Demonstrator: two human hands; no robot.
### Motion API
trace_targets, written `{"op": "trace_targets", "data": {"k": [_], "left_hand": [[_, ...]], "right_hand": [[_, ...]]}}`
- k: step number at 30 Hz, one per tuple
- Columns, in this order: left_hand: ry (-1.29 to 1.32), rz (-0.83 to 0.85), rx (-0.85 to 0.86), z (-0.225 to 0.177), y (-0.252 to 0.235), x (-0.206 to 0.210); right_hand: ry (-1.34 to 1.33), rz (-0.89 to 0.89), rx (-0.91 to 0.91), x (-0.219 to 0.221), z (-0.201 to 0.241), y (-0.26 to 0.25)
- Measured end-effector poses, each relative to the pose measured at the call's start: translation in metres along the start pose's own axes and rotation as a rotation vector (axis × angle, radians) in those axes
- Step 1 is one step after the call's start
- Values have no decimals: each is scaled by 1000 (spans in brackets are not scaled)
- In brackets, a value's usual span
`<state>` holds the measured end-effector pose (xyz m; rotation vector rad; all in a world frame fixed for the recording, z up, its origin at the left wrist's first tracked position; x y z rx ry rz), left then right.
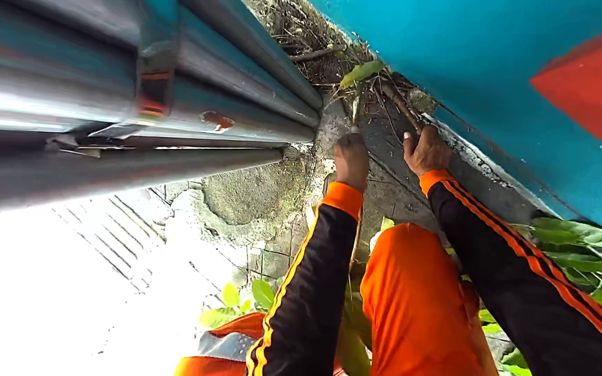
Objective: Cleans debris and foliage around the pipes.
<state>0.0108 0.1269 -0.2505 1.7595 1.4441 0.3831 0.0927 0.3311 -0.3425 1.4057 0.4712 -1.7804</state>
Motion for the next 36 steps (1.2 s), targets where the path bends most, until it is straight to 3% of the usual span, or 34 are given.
{"op": "trace_targets", "data": {"k": [5,11,18,20,23,25,29,31,36], "left_hand": [[36,-15,18,-6,-14,-4],[187,-65,-95,-41,-85,-2],[17,-228,7,-78,-112,-1],[135,-272,-8,-83,-117,3],[275,-205,-52,-88,-117,7],[8,-198,-17,-106,-106,0],[-883,-314,159,-150,-47,-12],[-935,-376,265,-159,-37,-17],[-625,-97,169,-142,-114,0]], "right_hand": [[9,-38,-17,2,-1,1],[20,-60,-19,0,0,-1],[11,-95,-37,-3,1,-1],[5,-103,-46,-2,0,-2],[-13,-64,-34,2,-1,-2],[-19,-60,-44,2,0,-2],[-7,-62,-45,-2,2,-3],[2,-57,-39,0,1,-5],[1,-91,-49,1,1,-4]]}}
Point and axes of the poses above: each hand's wrist, its own y-axis away from the middle knuckle, its own x-axis out of the palm, z = x × y, the point moved 9 cm from there along -y, towards the middle knuckle, and after that the axes turned 1 degree about x, right-handed, at the moved point
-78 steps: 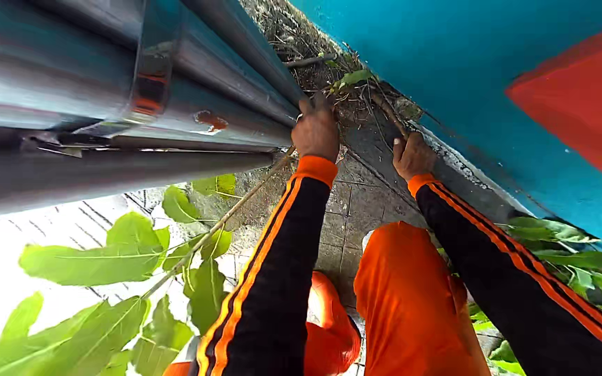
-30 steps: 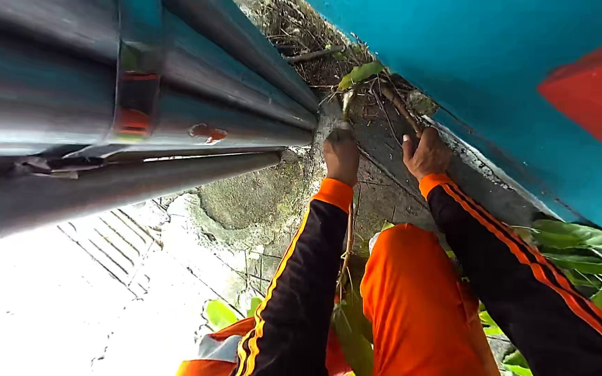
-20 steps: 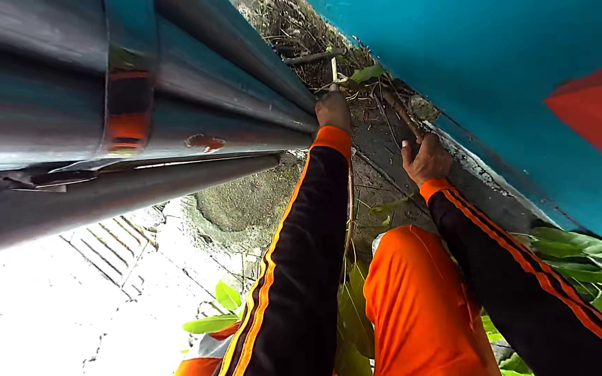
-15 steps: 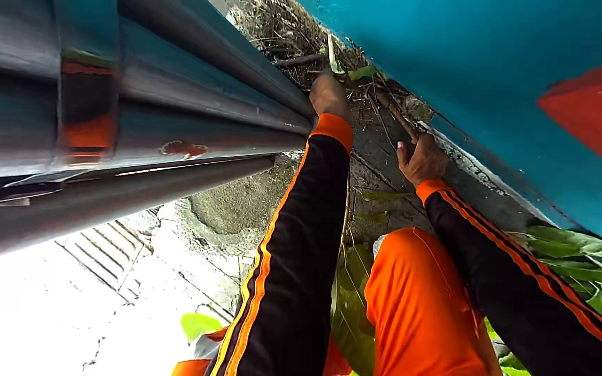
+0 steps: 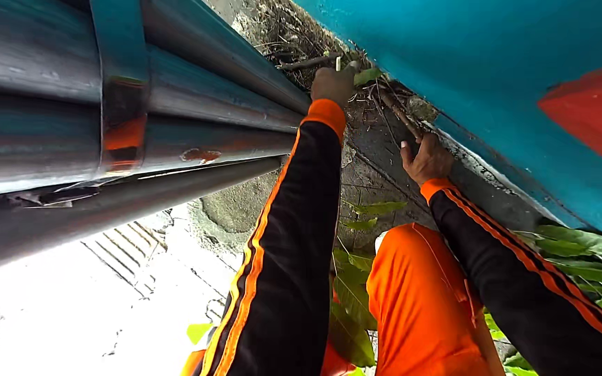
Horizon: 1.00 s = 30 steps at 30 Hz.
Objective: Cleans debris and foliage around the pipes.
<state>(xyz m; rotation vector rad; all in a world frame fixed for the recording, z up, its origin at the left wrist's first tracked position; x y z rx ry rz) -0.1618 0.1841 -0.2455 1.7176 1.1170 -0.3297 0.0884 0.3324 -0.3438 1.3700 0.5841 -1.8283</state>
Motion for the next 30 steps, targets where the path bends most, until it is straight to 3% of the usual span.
{"op": "trace_targets", "data": {"k": [3,8,13,19,23,28,30], "left_hand": [[253,-75,-25,10,-4,-3],[399,-255,146,26,60,-2],[857,-125,297,30,85,12],[767,-283,439,25,141,-12],[731,-231,292,44,127,-8],[580,-131,36,91,116,35],[551,-112,32,89,119,41]], "right_hand": [[10,-3,5,-1,-1,0],[-9,40,28,-2,0,3],[-6,44,29,1,-2,6],[-3,145,67,3,-3,3],[-11,127,57,3,-3,4],[-19,137,57,3,-4,4],[-28,123,49,2,-3,2]]}}
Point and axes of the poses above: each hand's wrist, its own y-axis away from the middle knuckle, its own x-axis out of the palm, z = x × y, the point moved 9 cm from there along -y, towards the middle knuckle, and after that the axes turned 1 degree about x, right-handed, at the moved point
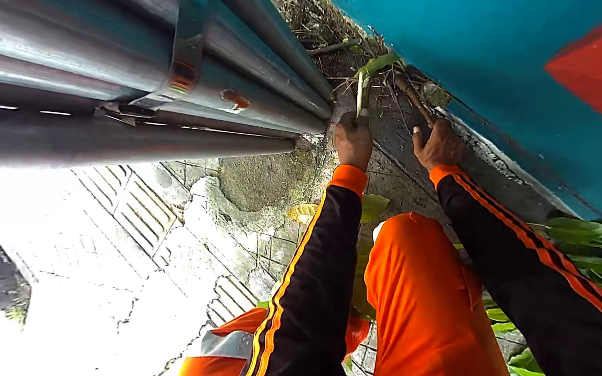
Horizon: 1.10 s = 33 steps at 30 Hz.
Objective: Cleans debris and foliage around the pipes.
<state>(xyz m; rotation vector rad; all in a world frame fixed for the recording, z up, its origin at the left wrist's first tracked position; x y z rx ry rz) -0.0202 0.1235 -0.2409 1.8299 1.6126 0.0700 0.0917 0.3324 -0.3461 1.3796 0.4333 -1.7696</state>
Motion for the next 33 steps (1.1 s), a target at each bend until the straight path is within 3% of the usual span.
{"op": "trace_targets", "data": {"k": [5,13,16,18,20,24,28,30,31,33], "left_hand": [[68,57,-99,-6,25,13],[628,190,-379,15,20,29],[321,207,-275,32,16,24],[53,253,-208,67,32,11],[-54,250,-179,106,60,-6],[-39,139,-97,126,98,-42],[99,181,-162,136,123,-40],[131,215,-167,129,135,-34],[127,249,-165,124,140,-32],[76,337,-182,122,152,-33]], "right_hand": [[16,13,8,-1,2,1],[30,-21,-11,-3,4,0],[26,19,16,-1,1,0],[19,41,19,-2,1,2],[26,32,13,-2,3,3],[-6,59,-41,-9,6,6],[-213,-34,-199,-95,66,63],[-420,163,-272,-106,112,104],[-600,358,-181,-90,127,118],[-1004,674,250,-45,142,139]]}}
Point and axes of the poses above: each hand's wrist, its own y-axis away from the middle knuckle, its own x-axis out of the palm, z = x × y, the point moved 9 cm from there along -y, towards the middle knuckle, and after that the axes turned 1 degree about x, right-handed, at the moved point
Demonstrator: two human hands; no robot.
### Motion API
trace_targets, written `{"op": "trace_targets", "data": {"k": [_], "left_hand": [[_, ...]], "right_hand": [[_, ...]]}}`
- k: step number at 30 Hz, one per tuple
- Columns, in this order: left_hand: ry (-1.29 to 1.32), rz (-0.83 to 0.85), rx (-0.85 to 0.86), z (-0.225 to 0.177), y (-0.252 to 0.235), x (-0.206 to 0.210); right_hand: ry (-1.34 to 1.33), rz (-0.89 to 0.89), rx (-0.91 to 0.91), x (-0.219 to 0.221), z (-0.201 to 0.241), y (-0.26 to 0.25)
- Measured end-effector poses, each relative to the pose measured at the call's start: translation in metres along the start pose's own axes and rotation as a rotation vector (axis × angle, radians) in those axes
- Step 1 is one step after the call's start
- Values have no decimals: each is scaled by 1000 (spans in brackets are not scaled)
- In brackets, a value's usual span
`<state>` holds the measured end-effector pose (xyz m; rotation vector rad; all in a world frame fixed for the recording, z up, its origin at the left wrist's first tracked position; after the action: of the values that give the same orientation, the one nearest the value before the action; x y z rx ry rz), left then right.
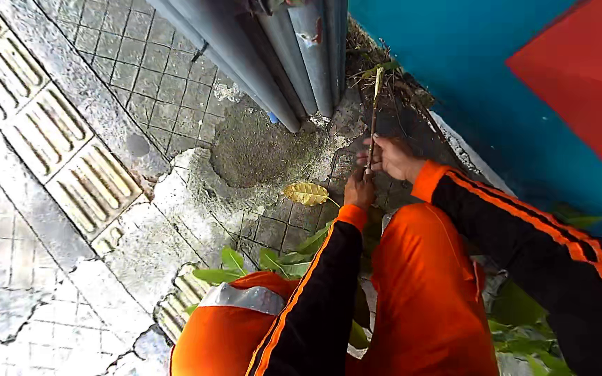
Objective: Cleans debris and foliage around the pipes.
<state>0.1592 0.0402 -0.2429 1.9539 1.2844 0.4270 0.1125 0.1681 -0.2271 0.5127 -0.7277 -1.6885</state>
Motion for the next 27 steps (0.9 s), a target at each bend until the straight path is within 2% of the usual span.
{"op": "trace_targets", "data": {"k": [1,3,5,8,9,10,11,12,14,15,17,19,20,23,25,27], "left_hand": [[-38,27,-18,1,6,0],[-97,11,14,-15,14,-2],[-190,3,69,-61,2,-3],[-323,72,144,-148,-29,-4],[-374,79,137,-163,-36,-9],[-435,79,117,-160,-37,-19],[-503,93,79,-132,-24,-31],[-539,110,32,-82,9,-40],[-606,128,-121,21,124,-67],[-641,183,-215,37,158,-81],[-639,306,-410,51,218,-102],[-638,291,-450,59,260,-119],[-636,260,-443,59,272,-126],[-608,114,-399,65,289,-174],[-545,19,-329,74,283,-208],[-571,-113,-247,82,268,-237]], "right_hand": [[-158,-16,117,12,-8,-2],[-228,-91,173,26,1,-6],[-181,-201,106,20,37,-20],[-126,-257,19,-8,108,-65],[-153,-266,2,-8,121,-81],[-184,-290,-5,2,120,-88],[-193,-326,30,22,92,-76],[-179,-371,103,43,43,-39],[-194,-399,331,97,-65,80],[-220,-337,392,119,-85,120],[-245,-305,547,149,-96,183],[-252,-312,616,164,-94,225],[-171,-245,593,163,-87,237],[400,157,365,152,-61,253],[804,230,225,122,-51,245],[1036,197,211,74,-45,231]]}}
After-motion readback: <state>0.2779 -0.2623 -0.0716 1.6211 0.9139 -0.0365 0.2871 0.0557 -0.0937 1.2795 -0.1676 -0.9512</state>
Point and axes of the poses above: each hand's wrist, its own y-axis away from the middle knuckle, its own x-axis out of the palm, z = x × y, the point moved 9 cm from there along -y, towards the middle knuckle, and after that the axes turned 1 degree about x, right-handed, at the moved point
